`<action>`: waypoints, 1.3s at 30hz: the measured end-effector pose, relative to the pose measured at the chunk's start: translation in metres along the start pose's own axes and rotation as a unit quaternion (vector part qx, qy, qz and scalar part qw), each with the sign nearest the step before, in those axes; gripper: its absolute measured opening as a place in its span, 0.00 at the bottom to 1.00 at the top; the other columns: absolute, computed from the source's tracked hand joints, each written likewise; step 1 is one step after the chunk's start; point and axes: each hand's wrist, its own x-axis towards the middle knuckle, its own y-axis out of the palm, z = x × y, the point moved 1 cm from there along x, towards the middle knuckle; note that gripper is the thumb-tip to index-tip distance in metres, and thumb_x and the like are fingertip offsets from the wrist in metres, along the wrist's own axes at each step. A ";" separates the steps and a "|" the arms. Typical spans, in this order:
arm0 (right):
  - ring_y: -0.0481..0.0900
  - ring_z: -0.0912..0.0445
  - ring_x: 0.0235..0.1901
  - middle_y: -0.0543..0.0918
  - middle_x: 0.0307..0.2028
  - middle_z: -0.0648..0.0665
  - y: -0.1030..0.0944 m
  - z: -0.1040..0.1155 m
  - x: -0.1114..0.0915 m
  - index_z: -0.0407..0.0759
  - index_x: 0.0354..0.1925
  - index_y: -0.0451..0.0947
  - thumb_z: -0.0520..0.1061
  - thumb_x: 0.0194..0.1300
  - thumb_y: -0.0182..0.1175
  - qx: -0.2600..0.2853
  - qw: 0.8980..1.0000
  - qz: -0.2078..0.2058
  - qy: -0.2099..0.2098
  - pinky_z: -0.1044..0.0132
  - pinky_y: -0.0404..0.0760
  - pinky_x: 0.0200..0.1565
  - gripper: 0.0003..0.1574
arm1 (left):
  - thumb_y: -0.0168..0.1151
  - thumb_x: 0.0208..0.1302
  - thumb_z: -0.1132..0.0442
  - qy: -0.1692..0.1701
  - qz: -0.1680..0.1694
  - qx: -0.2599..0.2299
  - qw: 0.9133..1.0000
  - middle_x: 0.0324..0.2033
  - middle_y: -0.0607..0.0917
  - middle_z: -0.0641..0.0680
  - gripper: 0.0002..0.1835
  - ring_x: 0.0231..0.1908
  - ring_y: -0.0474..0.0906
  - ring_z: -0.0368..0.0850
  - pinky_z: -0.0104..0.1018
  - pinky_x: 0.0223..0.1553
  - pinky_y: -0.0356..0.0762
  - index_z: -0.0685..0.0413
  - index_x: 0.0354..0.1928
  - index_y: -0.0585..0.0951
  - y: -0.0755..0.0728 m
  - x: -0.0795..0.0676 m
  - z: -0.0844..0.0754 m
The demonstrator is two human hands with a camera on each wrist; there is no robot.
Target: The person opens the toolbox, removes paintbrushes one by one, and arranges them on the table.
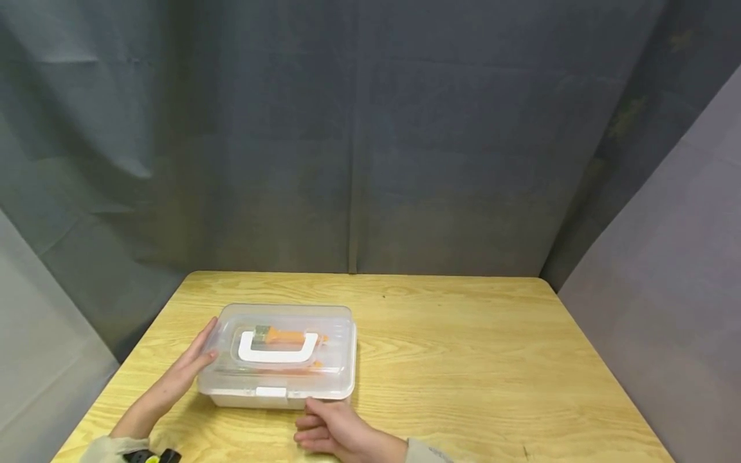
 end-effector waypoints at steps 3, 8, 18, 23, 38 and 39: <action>0.84 0.50 0.40 0.81 0.46 0.33 0.005 -0.002 0.005 0.19 0.58 0.63 0.56 0.69 0.54 0.030 0.999 -0.012 -0.001 0.60 0.80 0.45 0.41 | 0.44 0.74 0.59 -0.001 -0.001 0.004 1.000 0.72 0.34 0.65 0.37 0.69 0.27 0.65 0.65 0.63 0.29 0.58 0.74 0.37 0.000 0.000 0.000; 0.83 0.50 0.40 0.81 0.46 0.33 0.012 -0.005 0.013 0.23 0.55 0.66 0.55 0.68 0.56 0.052 0.998 -0.022 0.007 0.62 0.80 0.45 0.36 | 0.43 0.74 0.59 -0.003 -0.002 0.009 1.000 0.72 0.34 0.65 0.36 0.69 0.27 0.65 0.65 0.63 0.29 0.57 0.74 0.37 0.000 0.001 0.001; 0.84 0.52 0.36 0.82 0.40 0.38 0.026 -0.007 0.021 0.29 0.46 0.71 0.53 0.67 0.57 0.080 0.996 -0.042 0.010 0.64 0.80 0.43 0.26 | 0.43 0.74 0.59 0.003 -0.006 0.014 1.000 0.72 0.35 0.66 0.36 0.69 0.28 0.66 0.66 0.63 0.30 0.59 0.74 0.38 0.003 0.001 0.001; 0.84 0.55 0.33 0.81 0.37 0.39 0.031 -0.007 0.024 0.29 0.46 0.71 0.53 0.65 0.60 0.096 0.993 -0.061 0.012 0.68 0.80 0.40 0.27 | 0.44 0.73 0.60 0.004 -0.007 0.010 1.000 0.72 0.35 0.66 0.37 0.69 0.28 0.66 0.65 0.63 0.30 0.59 0.74 0.38 0.002 0.000 0.000; 0.79 0.56 0.28 0.77 0.34 0.39 0.050 -0.011 0.032 0.25 0.44 0.70 0.57 0.61 0.64 0.120 0.986 -0.117 0.000 0.73 0.78 0.33 0.35 | 0.45 0.72 0.63 0.021 -0.009 0.002 1.000 0.71 0.35 0.68 0.37 0.69 0.28 0.66 0.65 0.62 0.30 0.61 0.73 0.38 0.001 0.000 -0.002; 0.79 0.56 0.27 0.77 0.33 0.40 0.050 -0.011 0.032 0.25 0.44 0.70 0.57 0.61 0.63 0.118 0.986 -0.117 -0.002 0.74 0.78 0.33 0.34 | 0.45 0.72 0.63 0.023 -0.010 0.002 1.000 0.71 0.35 0.68 0.37 0.69 0.28 0.66 0.65 0.62 0.30 0.61 0.73 0.38 0.001 0.000 -0.002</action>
